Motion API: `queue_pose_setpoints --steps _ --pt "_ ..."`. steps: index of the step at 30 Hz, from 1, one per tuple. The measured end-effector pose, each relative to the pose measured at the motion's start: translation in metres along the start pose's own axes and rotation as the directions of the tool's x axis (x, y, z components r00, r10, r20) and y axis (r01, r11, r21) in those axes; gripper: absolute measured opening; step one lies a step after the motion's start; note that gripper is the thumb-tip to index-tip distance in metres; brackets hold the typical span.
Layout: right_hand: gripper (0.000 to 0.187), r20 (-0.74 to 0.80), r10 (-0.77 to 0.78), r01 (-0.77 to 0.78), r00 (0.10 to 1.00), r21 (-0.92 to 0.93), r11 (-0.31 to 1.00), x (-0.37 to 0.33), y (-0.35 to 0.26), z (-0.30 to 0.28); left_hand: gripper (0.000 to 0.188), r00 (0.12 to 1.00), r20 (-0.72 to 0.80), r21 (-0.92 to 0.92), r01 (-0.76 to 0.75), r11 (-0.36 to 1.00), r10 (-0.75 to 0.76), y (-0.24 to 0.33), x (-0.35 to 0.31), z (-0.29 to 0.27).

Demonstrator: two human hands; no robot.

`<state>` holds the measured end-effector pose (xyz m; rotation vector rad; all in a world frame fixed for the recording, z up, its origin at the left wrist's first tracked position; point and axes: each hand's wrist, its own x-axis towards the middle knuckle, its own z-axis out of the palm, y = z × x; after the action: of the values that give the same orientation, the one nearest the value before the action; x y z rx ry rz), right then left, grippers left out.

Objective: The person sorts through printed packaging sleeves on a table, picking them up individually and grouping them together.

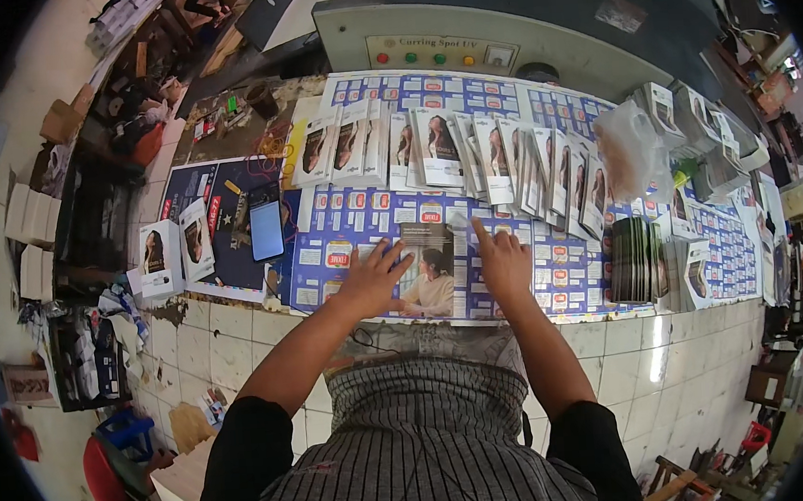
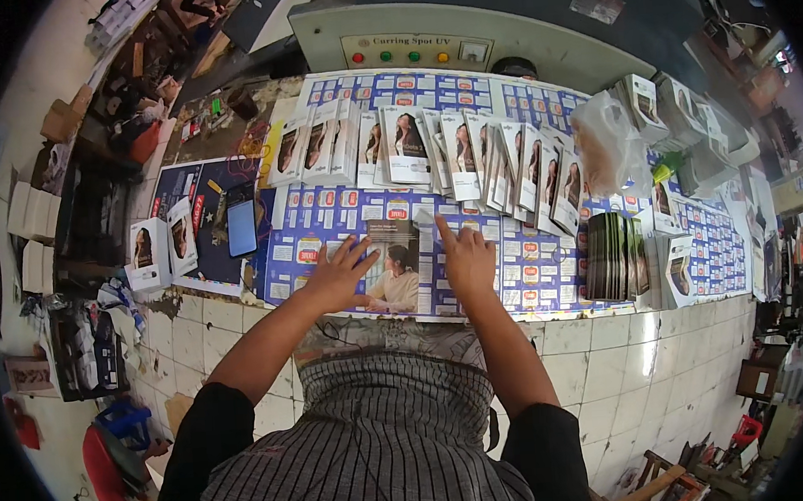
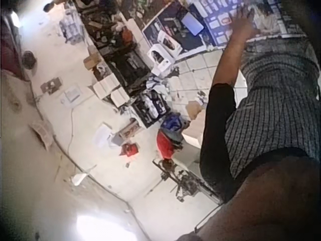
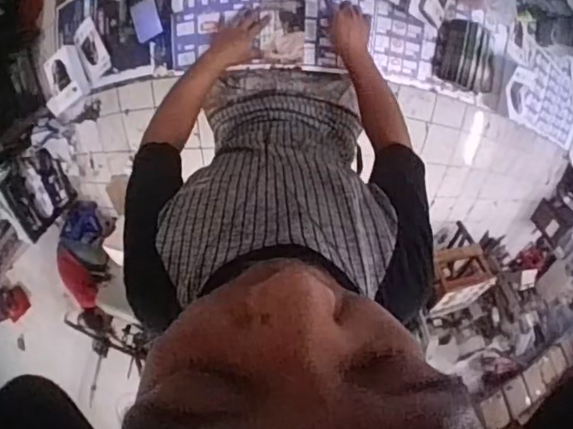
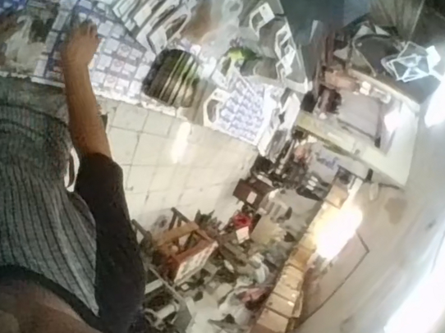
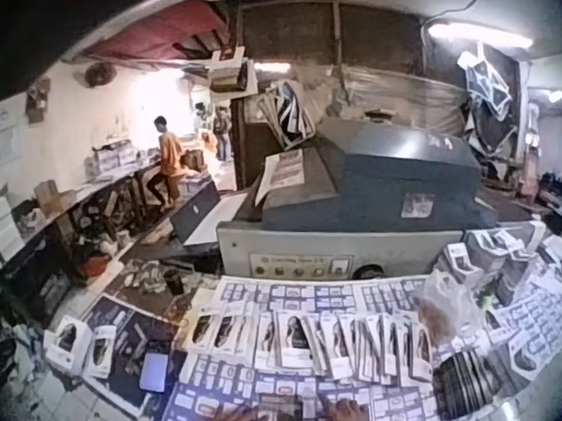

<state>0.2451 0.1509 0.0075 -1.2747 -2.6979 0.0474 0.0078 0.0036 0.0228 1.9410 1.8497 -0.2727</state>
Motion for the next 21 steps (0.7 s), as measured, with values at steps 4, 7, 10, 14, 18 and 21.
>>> queue_pose_setpoints --steps 4,7,10,14,18,21 --pt "0.060 -0.119 -0.080 0.086 0.990 0.051 0.995 0.026 0.011 0.012 0.100 1.000 -0.005 0.011 0.005 1.000 -0.005 0.002 0.002 -0.001" --pt "0.059 -0.149 -0.188 0.204 0.971 0.102 0.974 0.034 0.015 0.006 0.099 1.000 0.013 0.015 0.021 1.000 -0.021 0.005 0.003 -0.004" --pt "0.059 -0.052 -0.123 0.129 0.991 0.147 0.981 0.033 0.018 -0.016 0.100 0.998 0.047 0.007 0.048 0.999 -0.048 0.009 0.004 -0.010" --pt "0.059 -0.052 -0.194 0.200 0.980 0.148 0.969 0.029 0.022 -0.029 0.101 0.995 0.076 0.001 0.068 0.998 -0.068 0.010 0.006 -0.012" --pt "0.056 0.204 -0.436 0.383 0.876 0.253 0.888 0.010 0.026 -0.028 0.102 0.994 0.082 0.021 0.063 0.998 -0.065 0.010 0.008 -0.015" --pt "0.053 0.377 -0.543 0.449 0.751 0.312 0.837 -0.029 0.031 -0.034 0.103 0.997 0.054 0.009 0.053 0.999 -0.054 0.010 0.006 -0.013"
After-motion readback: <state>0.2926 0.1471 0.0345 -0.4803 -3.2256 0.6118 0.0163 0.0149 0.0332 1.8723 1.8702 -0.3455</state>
